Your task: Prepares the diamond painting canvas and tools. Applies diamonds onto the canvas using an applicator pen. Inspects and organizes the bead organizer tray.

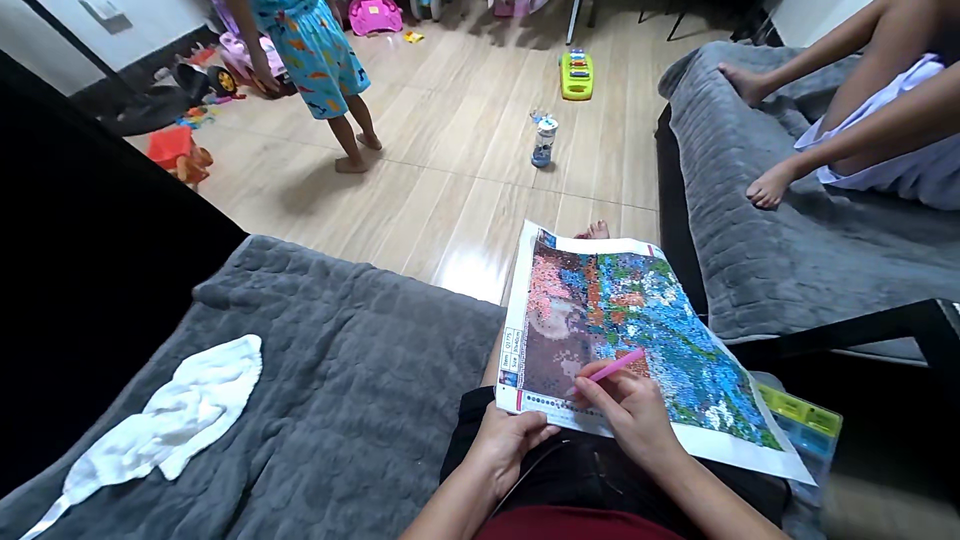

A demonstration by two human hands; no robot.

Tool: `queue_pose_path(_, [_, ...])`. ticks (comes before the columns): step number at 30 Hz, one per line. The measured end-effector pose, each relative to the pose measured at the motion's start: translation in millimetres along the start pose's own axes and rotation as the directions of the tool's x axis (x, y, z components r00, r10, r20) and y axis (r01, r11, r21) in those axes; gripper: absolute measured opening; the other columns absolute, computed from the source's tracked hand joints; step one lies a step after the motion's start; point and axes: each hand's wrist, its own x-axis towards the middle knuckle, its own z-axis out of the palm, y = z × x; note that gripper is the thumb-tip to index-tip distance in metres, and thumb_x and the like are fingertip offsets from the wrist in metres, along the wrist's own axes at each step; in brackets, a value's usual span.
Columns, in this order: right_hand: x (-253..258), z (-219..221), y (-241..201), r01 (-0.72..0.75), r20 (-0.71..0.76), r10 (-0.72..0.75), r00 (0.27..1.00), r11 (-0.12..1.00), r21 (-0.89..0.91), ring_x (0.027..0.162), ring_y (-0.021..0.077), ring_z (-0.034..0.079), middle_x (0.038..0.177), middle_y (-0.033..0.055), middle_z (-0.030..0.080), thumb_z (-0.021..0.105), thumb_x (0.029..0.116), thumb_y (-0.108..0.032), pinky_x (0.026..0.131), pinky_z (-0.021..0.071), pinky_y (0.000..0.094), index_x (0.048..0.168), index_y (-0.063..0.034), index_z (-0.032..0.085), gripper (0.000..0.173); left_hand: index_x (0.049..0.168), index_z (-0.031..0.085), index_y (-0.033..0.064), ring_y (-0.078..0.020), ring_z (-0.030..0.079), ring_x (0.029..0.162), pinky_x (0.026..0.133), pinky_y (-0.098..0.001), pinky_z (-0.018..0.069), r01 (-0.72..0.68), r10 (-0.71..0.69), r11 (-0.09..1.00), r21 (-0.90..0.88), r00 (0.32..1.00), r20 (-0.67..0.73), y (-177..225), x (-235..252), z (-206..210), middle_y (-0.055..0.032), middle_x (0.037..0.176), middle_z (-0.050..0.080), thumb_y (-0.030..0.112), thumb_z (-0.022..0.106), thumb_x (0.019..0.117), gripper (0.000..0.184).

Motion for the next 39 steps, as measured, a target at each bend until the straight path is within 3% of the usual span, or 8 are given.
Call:
queue_pose_path(20, [0.9, -1.5, 0.0, 0.037, -0.021, -0.039, 0.999, 0.996, -0.076, 0.076, 0.0038, 0.068, 0.087, 0.0037, 0.071, 0.053, 0.0974, -0.017, 0.073, 0.0571, 0.0195, 0.098, 0.0004, 0.070, 0.025, 0.122, 0.047, -0.0030, -0.0191, 0.073, 0.075, 0.070, -0.0300, 0.0633, -0.005, 0.005, 0.999, -0.039, 1.000, -0.006, 1.1, 0.1, -1.0, -0.0135, 0.094, 0.069, -0.020, 0.055, 0.0920, 0.035])
queue_pose_path(27, [2.0, -3.0, -2.6, 0.014, 0.028, -0.010, 1.000, 0.990, -0.141, 0.079, 0.0116, 0.068, 0.091, 0.0095, 0.070, 0.050, 0.0985, -0.017, 0.075, 0.0562, 0.0265, 0.101, 0.0021, 0.071, 0.029, 0.110, 0.052, -0.0079, -0.0152, 0.072, 0.067, 0.067, -0.0272, 0.0629, -0.193, 0.194, 0.981, 0.020, 0.975, -0.112, 1.9, 3.1, -5.5, -0.0112, 0.080, 0.070, -0.017, 0.054, 0.0943, 0.018])
queue_pose_path(30, [2.3, -3.7, -3.7, 0.005, 0.030, -0.001, 1.000, 0.993, -0.119, 0.079, 0.0110, 0.067, 0.091, 0.0095, 0.070, 0.050, 0.0990, -0.017, 0.075, 0.0561, 0.0263, 0.102, 0.0021, 0.071, 0.028, 0.126, 0.048, -0.0099, -0.0166, 0.073, 0.067, 0.066, -0.0288, 0.0631, -0.334, 0.344, 0.938, 0.089, 0.928, -0.142, 0.8, 4.7, -10.0, -0.0132, 0.084, 0.071, -0.020, 0.057, 0.0911, 0.037])
queue_pose_path(32, [2.5, -4.2, -4.1, 0.003, 0.021, 0.000, 1.000, 0.994, -0.107, 0.079, 0.0102, 0.068, 0.091, 0.0089, 0.070, 0.050, 0.0996, -0.018, 0.075, 0.0564, 0.0250, 0.103, 0.0021, 0.071, 0.029, 0.143, 0.035, -0.0100, -0.0153, 0.071, 0.074, 0.066, -0.0280, 0.0618, -0.495, 0.531, 0.836, 0.237, 0.838, -0.124, -3.3, 6.8, -17.8, -0.0154, 0.104, 0.065, -0.017, 0.062, 0.0879, 0.062])
queue_pose_path(34, [2.7, -4.9, -4.2, 0.006, 0.007, -0.005, 1.000, 0.995, -0.097, 0.079, 0.0098, 0.068, 0.091, 0.0086, 0.070, 0.050, 0.0995, -0.018, 0.075, 0.0566, 0.0248, 0.102, 0.0020, 0.071, 0.029, 0.146, 0.036, -0.0131, -0.0149, 0.066, 0.093, 0.076, -0.0267, 0.0559, -0.632, 0.762, 0.531, 0.565, 0.647, 0.007, -8.1, 9.9, -29.5, -0.0216, 0.126, 0.057, 0.001, 0.067, 0.0865, 0.069])
queue_pose_path(36, [2.3, -6.1, -4.5, 0.002, -0.010, -0.003, 1.000, 0.996, -0.086, 0.079, 0.0094, 0.067, 0.090, 0.0080, 0.070, 0.049, 0.0995, -0.018, 0.075, 0.0564, 0.0248, 0.102, 0.0014, 0.071, 0.029, 0.127, 0.061, -0.0136, -0.0338, 0.064, 0.109, 0.090, -0.0424, 0.0537, -0.673, 0.884, 0.076, 0.736, 0.387, 0.263, -10.3, 14.2, -36.8, -0.0303, 0.125, 0.061, 0.008, 0.064, 0.0858, 0.046])
queue_pose_path(37, [2.1, -6.7, -4.5, -0.004, -0.014, 0.002, 1.000, 0.997, -0.081, 0.078, 0.0088, 0.067, 0.090, 0.0077, 0.070, 0.049, 0.0994, -0.018, 0.075, 0.0564, 0.0246, 0.102, 0.0010, 0.071, 0.029, 0.114, 0.073, -0.0058, -0.0373, 0.065, 0.108, 0.092, -0.0464, 0.0539, -0.668, 0.870, -0.104, 0.736, 0.299, 0.393, -10.9, 17.0, -38.3, -0.0263, 0.118, 0.067, 0.008, 0.063, 0.0857, 0.033])
queue_pose_path(39, [2.2, -7.8, -5.5, -0.015, -0.018, 0.014, 1.000, 0.997, -0.079, 0.078, 0.0087, 0.067, 0.092, 0.0083, 0.069, 0.049, 0.0992, -0.017, 0.074, 0.0564, 0.0245, 0.102, 0.0014, 0.071, 0.030, 0.103, 0.081, 0.0075, -0.0383, 0.068, 0.107, 0.093, -0.0513, 0.0537, -0.653, 0.755, -0.337, 0.679, 0.243, 0.608, -11.9, 21.1, -38.2, -0.0168, 0.112, 0.073, 0.007, 0.063, 0.0860, 0.024])
